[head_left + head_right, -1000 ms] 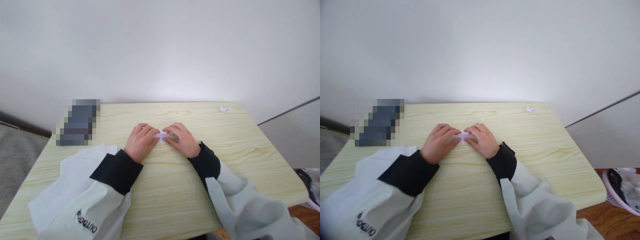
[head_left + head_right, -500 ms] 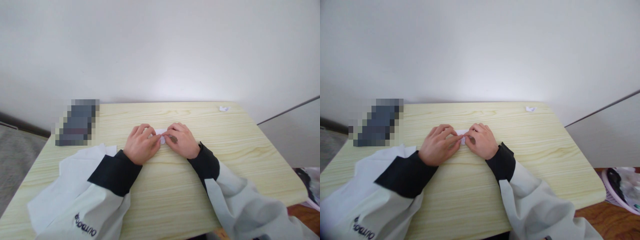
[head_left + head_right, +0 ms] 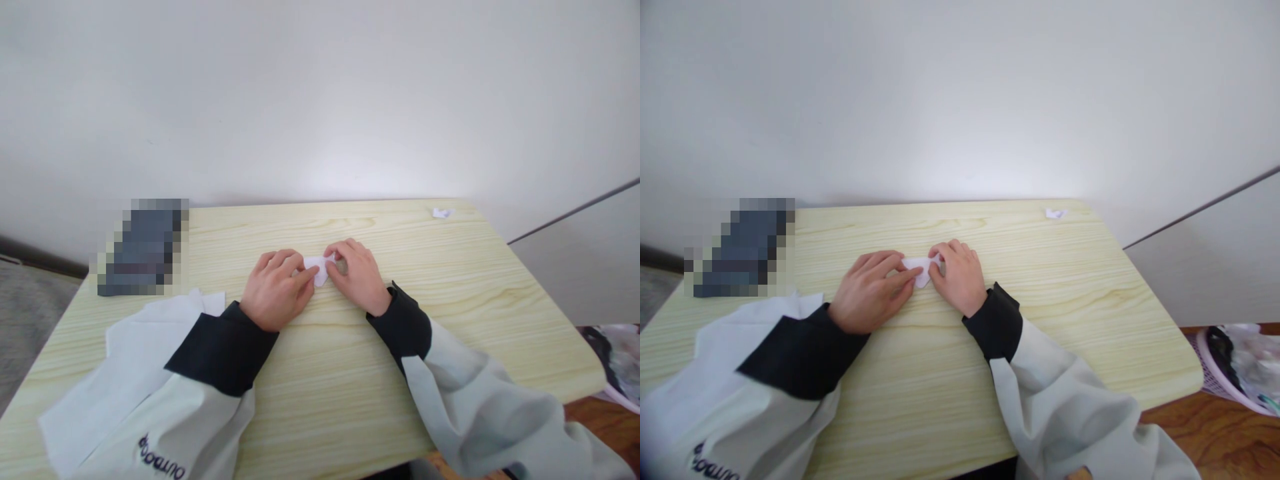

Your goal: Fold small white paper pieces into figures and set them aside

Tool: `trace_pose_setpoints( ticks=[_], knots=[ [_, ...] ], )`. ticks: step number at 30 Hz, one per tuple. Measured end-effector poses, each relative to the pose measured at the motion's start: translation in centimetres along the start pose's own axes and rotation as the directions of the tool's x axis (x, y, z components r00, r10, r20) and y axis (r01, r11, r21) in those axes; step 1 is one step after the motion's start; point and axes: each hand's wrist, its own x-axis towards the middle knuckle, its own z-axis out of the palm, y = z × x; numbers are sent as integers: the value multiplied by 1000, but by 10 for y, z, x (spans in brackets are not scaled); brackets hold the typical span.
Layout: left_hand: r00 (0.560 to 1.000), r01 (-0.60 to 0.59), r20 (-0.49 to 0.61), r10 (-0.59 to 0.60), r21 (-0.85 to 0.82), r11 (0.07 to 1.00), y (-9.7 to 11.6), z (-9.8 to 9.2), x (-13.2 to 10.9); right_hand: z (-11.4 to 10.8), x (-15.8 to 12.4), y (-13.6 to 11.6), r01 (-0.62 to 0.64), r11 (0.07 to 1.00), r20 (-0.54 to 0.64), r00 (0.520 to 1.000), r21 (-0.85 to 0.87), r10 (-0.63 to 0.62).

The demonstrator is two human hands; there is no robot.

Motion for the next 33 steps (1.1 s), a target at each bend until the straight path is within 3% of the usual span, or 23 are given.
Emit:
trace_pose_setpoints(
  ticks=[9,18,22,26,33],
  knots=[
    [999,32,14,-32,-64,997,-2,0,-3,-7,1,15,73,977,-14,997,202,-72],
    [977,211,78,-198,-255,943,-6,8,-4,-2,-5,11,165,986,13,986,7,-165],
    [955,297,93,-282,-239,925,-6,8,-5,-2,-4,11,175,984,49,983,10,-176],
    [955,297,85,-285,-215,930,-7,8,-5,-4,-3,11,200,979,63,977,35,-202],
    [965,262,91,-246,-346,901,-10,9,-4,-7,-3,10,183,980,64,980,76,-188]
  ],
)
